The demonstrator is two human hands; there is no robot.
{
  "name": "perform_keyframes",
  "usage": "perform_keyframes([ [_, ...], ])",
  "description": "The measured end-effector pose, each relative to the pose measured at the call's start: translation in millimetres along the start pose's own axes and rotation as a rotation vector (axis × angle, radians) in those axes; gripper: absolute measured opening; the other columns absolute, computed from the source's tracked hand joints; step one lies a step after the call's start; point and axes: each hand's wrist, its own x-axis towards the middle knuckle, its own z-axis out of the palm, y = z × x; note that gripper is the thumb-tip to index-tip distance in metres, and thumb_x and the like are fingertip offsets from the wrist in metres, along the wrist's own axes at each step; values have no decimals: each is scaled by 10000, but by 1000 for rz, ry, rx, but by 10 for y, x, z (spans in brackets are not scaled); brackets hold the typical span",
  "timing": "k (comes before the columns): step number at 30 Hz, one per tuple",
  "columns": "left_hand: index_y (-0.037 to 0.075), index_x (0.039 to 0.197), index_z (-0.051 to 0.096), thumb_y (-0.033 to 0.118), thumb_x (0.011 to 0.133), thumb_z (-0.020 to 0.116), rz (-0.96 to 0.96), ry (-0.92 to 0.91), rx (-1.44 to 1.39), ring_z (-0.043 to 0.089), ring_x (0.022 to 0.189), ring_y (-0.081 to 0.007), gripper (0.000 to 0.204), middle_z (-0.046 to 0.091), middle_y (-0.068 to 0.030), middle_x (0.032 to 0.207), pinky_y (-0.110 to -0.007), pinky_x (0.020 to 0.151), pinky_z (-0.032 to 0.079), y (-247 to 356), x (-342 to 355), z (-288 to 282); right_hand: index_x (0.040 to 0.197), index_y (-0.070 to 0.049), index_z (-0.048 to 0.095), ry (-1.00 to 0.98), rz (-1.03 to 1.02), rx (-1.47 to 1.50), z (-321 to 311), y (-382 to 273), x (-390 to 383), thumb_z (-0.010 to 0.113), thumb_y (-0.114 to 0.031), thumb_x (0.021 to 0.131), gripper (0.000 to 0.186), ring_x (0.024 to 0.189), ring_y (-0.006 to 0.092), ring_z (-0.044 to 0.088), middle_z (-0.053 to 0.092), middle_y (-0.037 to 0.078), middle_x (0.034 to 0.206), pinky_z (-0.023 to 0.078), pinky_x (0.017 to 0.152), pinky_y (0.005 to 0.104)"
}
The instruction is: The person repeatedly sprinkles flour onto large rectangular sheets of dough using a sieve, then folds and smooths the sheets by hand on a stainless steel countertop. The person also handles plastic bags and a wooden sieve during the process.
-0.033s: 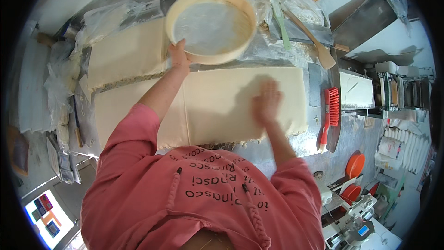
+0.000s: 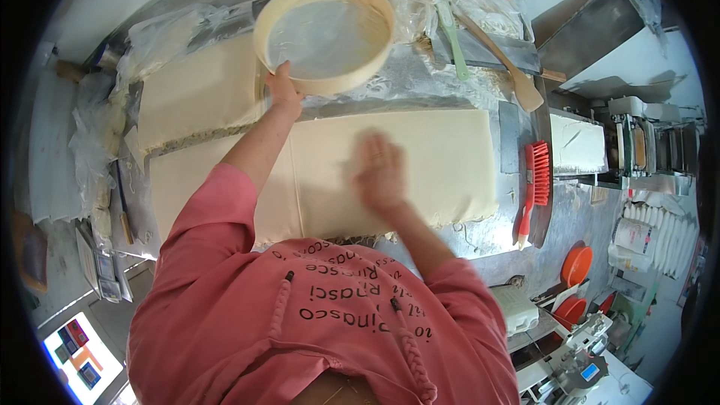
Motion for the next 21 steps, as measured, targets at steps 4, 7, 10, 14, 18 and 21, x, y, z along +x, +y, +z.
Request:
perform_keyframes([
  [4, 15, 1255, 395, 389, 877, 494, -36, 53, 2, 472, 1131, -312, 541, 443, -167, 1263, -491, 886, 428, -149, 239, 305, 1326, -42, 372, -72, -256, 282, -240, -701, 298, 627, -273, 752, 670, 1333, 275, 242, 321, 164, 1388, 187, 1054, 515],
  [7, -10, 1268, 378, 457, 865, 505, 90, 23, 322, 457, 1166, -289, 630, 442, -185, 1272, -437, 899, 426, -184, 336, 311, 1376, -85, 301, 113, -84, -120, 75, 382, 310, 516, -418, 831, 674, 1346, 298, 215, 271, 133, 1437, 169, 1058, 534],
  [10, -50, 1260, 365, 465, 840, 522, 313, -13, 1122, 393, 1206, -321, 683, 492, -212, 1205, -394, 1000, 334, -386, 320, -76, 1398, -104, 276, 147, 287, -178, -285, 1292, 104, 515, -331, 850, 639, 1357, 299, 178, 243, 140, 1451, 128, 1069, 521],
  [14, 74, 1413, 187, 505, 832, 497, 931, -647, 1681, 113, 1366, -318, 788, 158, -168, 1463, -488, 1093, 116, -407, -1233, -925, 1400, -100, 261, 154, 620, -46, -407, 1971, -589, 382, -430, 921, 594, 1343, 275, 221, 250, 145, 1445, 225, 1022, 526],
  [18, 82, 1410, 197, 508, 823, 506, 593, -542, 1797, 96, 1374, -276, 789, 140, -122, 1480, -457, 1099, 122, -119, -1672, -1792, 1342, -54, 357, 259, 494, -470, -332, 1162, -358, 455, -353, 897, 545, 1291, 345, 296, 313, 193, 1397, 299, 987, 498],
  [21, 77, 1405, 208, 493, 823, 511, 587, -189, 1830, 118, 1369, -280, 778, 159, -126, 1476, -442, 1101, 125, 270, -1430, -2375, 1247, -17, 465, 383, 150, -80, -182, 279, 203, 580, -163, 818, 467, 1226, 368, 365, 390, 213, 1322, 321, 973, 485],
])
